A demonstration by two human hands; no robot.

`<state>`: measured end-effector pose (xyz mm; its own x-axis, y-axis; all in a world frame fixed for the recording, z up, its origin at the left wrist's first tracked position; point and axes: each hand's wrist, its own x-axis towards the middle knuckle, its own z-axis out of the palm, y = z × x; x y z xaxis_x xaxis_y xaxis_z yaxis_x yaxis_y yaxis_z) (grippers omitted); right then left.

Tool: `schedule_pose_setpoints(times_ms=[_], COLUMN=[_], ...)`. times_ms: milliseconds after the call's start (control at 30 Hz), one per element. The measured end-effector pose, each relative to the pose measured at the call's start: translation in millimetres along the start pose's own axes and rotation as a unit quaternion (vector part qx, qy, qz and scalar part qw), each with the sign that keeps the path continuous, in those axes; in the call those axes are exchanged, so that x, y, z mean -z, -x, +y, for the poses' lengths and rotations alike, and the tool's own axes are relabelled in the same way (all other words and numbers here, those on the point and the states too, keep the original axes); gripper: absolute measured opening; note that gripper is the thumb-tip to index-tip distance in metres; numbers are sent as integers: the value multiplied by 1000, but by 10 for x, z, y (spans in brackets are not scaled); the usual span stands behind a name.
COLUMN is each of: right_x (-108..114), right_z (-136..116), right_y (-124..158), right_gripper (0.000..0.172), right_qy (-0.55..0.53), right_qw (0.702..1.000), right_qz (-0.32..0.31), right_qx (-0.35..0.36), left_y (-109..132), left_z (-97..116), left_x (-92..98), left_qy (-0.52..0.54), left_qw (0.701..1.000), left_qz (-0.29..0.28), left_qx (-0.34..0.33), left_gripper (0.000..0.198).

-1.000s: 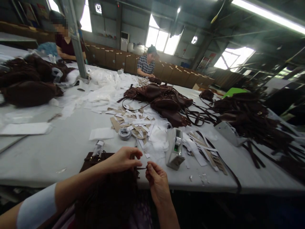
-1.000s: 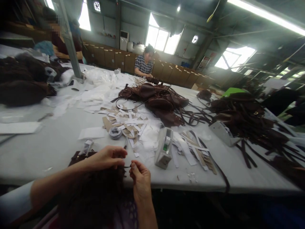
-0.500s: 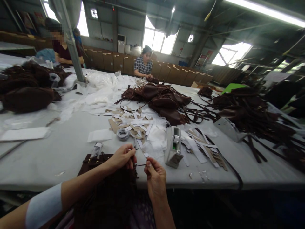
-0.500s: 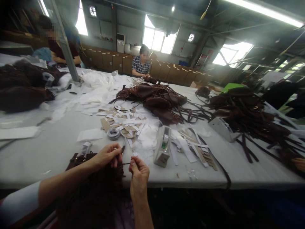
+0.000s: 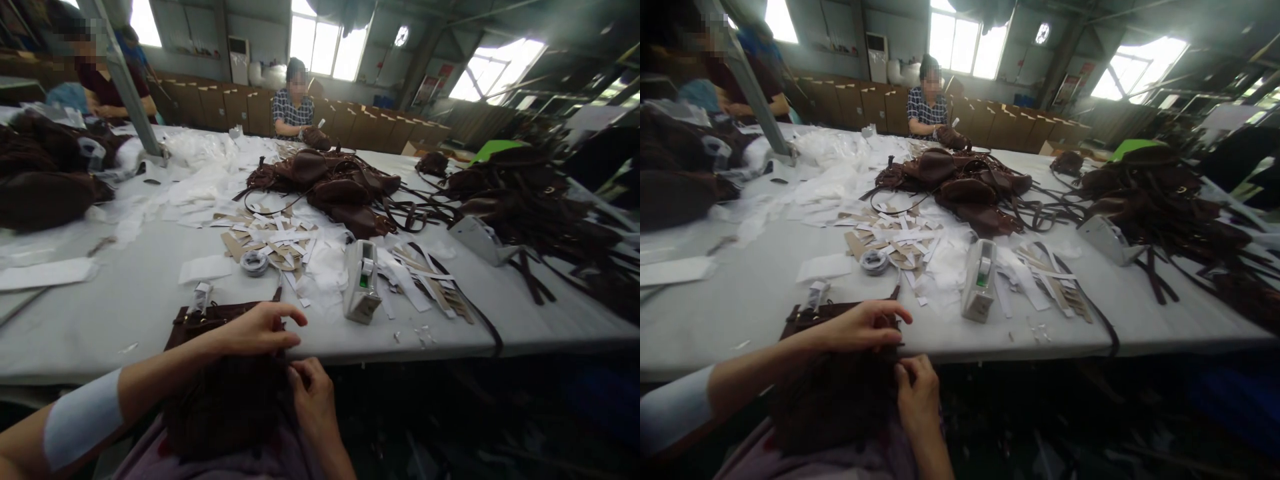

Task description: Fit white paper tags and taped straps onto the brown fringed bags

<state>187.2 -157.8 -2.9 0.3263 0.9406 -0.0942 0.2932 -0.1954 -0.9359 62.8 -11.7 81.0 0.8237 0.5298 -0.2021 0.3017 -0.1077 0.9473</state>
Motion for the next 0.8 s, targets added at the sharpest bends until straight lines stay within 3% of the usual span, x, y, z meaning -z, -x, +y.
schedule_pose_setpoints(times_ms=[133, 233, 433, 533, 633, 700, 800], right_x=[322, 500, 742, 824, 728, 538, 155], right_z=[-213, -293, -132, -57, -75, -99, -58], right_y=[-112, -148, -209, -233, -216, -165, -10], right_gripper=[21, 23, 28, 33, 36, 40, 62], right_qy=[21, 65, 70, 45, 9, -16, -47], right_qw=[997, 994, 997, 997, 999, 1000, 996], right_qz=[-65, -81, 21, 51, 35, 2, -50], right_qx=[20, 25, -3, -28, -25, -25, -49], left_y=[-30, -70, -51, -59, -92, -81, 55], left_z=[33, 0, -108, -159, -168, -127, -9], left_x=[-165, -143, 15, 14, -4, 9, 56], left_qy=[-136, -145, -79, -42, -37, -34, -31], left_qw=[986, 981, 995, 995, 995, 995, 998], left_qz=[-73, -100, -61, -74, -87, -86, -48], left_qx=[-69, -78, 10, 46, 45, 44, 31], left_gripper=[25, 25, 30, 33, 37, 39, 42])
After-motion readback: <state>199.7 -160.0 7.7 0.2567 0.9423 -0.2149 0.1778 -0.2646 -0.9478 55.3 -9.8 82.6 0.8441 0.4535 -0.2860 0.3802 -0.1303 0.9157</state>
